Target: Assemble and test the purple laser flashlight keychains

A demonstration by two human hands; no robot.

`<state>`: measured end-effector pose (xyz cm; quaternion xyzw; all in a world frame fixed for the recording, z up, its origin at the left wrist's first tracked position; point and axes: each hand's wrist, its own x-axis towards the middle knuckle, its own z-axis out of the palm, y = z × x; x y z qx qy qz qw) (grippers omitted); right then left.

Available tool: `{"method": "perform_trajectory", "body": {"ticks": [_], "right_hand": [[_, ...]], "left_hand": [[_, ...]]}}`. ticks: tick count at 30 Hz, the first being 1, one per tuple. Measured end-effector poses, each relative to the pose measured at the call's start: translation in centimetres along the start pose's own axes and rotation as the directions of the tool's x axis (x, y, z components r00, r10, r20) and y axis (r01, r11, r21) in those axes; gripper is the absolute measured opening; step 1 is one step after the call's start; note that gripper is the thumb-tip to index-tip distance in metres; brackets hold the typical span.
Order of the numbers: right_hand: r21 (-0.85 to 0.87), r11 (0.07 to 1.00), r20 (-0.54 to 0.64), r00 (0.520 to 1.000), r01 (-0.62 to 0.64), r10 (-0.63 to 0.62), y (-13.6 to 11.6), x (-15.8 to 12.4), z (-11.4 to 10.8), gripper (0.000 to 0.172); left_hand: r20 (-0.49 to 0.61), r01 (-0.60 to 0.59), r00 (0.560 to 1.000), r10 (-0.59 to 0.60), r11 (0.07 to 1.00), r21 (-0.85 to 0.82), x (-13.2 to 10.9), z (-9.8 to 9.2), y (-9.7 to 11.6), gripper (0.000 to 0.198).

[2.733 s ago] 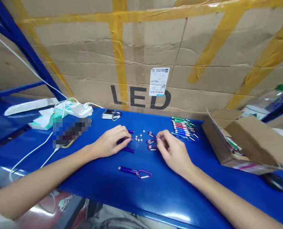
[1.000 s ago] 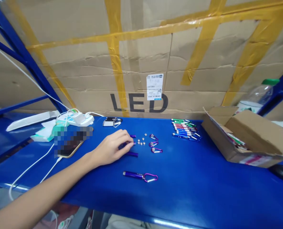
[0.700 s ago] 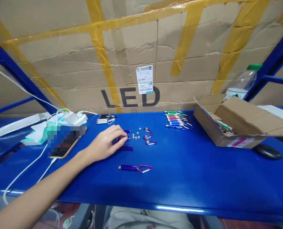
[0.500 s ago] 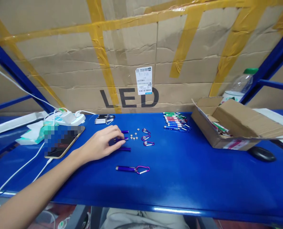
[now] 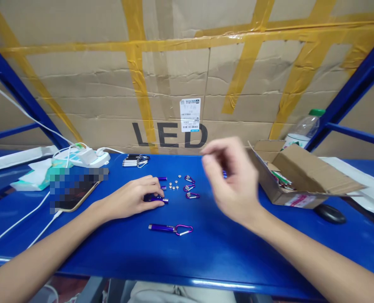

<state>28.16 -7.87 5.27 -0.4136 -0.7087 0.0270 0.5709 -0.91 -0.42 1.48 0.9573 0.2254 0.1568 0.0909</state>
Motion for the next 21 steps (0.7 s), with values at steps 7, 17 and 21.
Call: {"method": "perform_trajectory", "body": {"ticks": [7,17,21], "right_hand": [[-0.098,0.992,0.509,0.860,0.077,-0.017,4.8,-1.5,2.6,0.012],[-0.153,0.983,0.624,0.781,0.097,0.020,6.1,-2.4,2.6,0.012],[-0.155,0.982,0.642,0.767,0.107,0.017,6.2,-2.8,2.9,0.011]], "left_hand": [[-0.024,-0.019,1.000,0.018,0.999,-0.036,0.1,0.3,0.4,0.019],[-0.101,-0.001,0.995,-0.019,0.980,-0.199,0.3,0.4,0.8,0.019],[-0.101,0.006,0.995,-0.026,0.980,-0.197,0.3,0.4,1.1,0.017]]}}
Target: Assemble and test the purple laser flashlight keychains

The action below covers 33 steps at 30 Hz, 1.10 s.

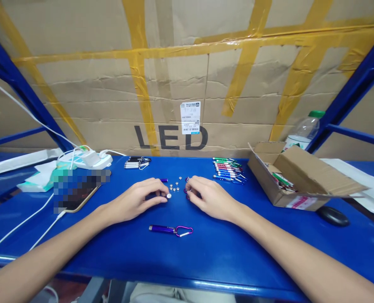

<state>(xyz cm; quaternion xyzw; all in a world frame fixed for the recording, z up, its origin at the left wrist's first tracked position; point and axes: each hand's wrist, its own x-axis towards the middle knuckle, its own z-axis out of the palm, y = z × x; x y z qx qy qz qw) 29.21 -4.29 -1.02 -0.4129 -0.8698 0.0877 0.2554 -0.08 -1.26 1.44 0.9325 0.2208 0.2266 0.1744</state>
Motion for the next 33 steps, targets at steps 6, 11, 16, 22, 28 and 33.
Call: {"method": "perform_trajectory", "body": {"ticks": [6,11,16,22,28,33], "right_hand": [[0.006,1.000,0.046,0.999,0.000,-0.001,-0.1,-0.1,-0.3,0.011],[0.007,1.000,0.087,0.996,0.023,-0.024,-0.3,-0.2,-0.6,0.009],[0.046,0.998,0.110,0.993,0.038,-0.042,0.2,-0.4,-1.0,0.016],[0.350,0.929,-0.027,0.990,-0.119,0.138,-1.0,0.0,-0.6,0.021],[0.677,0.717,-0.041,0.964,-0.168,0.264,-3.0,0.2,0.7,0.025],[0.685,0.714,-0.067,0.963,-0.147,0.262,-3.2,0.1,1.0,0.024]], "left_hand": [[0.006,0.031,1.000,-0.031,1.000,0.000,-0.1,0.0,0.2,0.017],[-0.005,0.059,0.998,-0.059,0.998,0.020,-0.1,0.3,0.1,0.019],[0.032,0.059,0.998,-0.060,0.998,0.022,0.0,0.6,0.3,0.019],[0.017,0.072,0.997,-0.072,0.997,0.001,0.1,0.8,0.4,0.020],[-0.034,0.043,0.999,-0.042,0.999,0.023,0.0,1.7,-0.1,0.029],[-0.079,-0.005,0.997,0.008,0.999,0.035,-0.2,2.2,-0.1,0.027]]}}
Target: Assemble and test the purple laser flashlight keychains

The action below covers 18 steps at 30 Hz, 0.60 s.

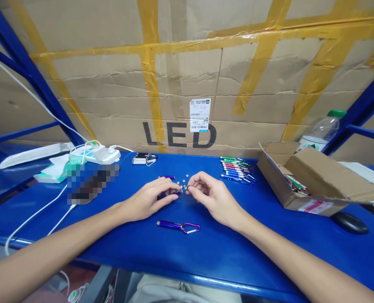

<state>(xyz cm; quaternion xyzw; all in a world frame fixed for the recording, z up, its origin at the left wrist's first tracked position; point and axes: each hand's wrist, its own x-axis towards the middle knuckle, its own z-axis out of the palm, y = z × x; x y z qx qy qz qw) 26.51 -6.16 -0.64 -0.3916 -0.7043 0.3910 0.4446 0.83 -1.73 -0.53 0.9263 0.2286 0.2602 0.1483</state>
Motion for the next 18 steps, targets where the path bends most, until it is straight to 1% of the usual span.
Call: {"method": "perform_trajectory", "body": {"ticks": [6,12,15,18], "right_hand": [[-0.158,0.987,0.053,0.998,0.031,-0.023,-0.44,-0.10,0.28,0.020],[-0.279,0.955,0.093,0.993,0.103,-0.080,-0.81,-0.35,0.32,0.016],[-0.402,0.896,0.114,0.981,0.188,-0.155,-0.64,-0.54,0.22,0.013],[-0.524,0.797,0.155,0.954,0.300,-0.257,-0.38,-0.68,0.12,0.010]], "left_hand": [[0.021,0.016,1.000,-0.014,0.998,-0.067,-0.16,0.14,0.20,0.026],[0.000,-0.004,1.000,0.004,0.999,-0.044,-0.20,0.01,0.29,0.027],[-0.013,-0.024,1.000,0.024,0.999,-0.029,-0.19,-0.03,0.23,0.026],[-0.011,-0.046,0.999,0.045,0.999,-0.022,-0.20,0.01,0.14,0.024]]}}
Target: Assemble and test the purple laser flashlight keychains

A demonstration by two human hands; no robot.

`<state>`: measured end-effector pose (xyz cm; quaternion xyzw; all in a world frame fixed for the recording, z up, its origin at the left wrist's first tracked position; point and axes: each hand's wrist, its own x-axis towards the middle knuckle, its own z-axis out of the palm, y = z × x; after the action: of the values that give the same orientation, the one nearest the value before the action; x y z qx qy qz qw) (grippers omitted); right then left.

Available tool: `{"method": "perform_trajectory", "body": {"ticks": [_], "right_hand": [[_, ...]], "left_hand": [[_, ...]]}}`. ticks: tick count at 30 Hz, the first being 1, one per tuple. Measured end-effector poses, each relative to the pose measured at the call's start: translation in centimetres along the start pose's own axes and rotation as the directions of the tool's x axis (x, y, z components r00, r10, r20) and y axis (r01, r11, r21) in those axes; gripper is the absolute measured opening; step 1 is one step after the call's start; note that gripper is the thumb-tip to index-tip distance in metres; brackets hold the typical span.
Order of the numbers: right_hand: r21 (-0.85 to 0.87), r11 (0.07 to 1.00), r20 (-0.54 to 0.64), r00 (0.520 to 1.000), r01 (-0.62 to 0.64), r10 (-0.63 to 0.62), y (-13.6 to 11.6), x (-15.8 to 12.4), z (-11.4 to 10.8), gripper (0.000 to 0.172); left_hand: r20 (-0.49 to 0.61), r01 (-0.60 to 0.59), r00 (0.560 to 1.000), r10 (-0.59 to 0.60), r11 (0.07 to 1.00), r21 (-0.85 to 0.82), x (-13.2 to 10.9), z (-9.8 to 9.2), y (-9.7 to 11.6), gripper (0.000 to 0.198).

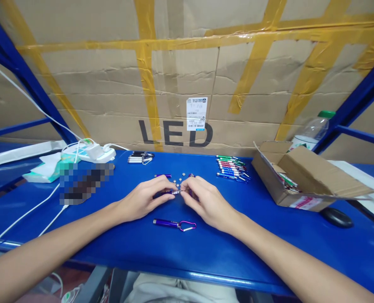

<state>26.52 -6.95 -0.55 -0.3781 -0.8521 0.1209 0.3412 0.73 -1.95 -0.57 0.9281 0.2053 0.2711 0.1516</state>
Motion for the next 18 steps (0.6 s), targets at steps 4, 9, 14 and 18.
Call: {"method": "perform_trajectory", "body": {"ticks": [4,9,14,18], "right_hand": [[-0.128,0.984,0.010,0.992,0.127,-0.127,0.2,0.0,0.2,0.010],[-0.157,0.972,-0.006,0.984,0.176,-0.179,-0.1,0.1,0.3,0.013],[0.128,0.987,0.042,0.994,-0.101,0.096,-0.9,0.4,0.3,0.021],[0.489,0.778,0.168,0.918,-0.394,0.359,-1.6,1.1,0.2,0.037]], "left_hand": [[-0.005,-0.012,1.000,0.013,0.999,0.051,0.0,0.1,0.2,0.020],[-0.045,-0.044,0.998,0.050,0.993,0.109,0.1,0.0,0.7,0.017],[-0.060,-0.127,0.986,0.154,0.938,0.321,0.1,0.0,0.7,0.019],[-0.095,-0.231,0.939,0.329,0.812,0.536,0.2,-0.3,0.6,0.018]]}}
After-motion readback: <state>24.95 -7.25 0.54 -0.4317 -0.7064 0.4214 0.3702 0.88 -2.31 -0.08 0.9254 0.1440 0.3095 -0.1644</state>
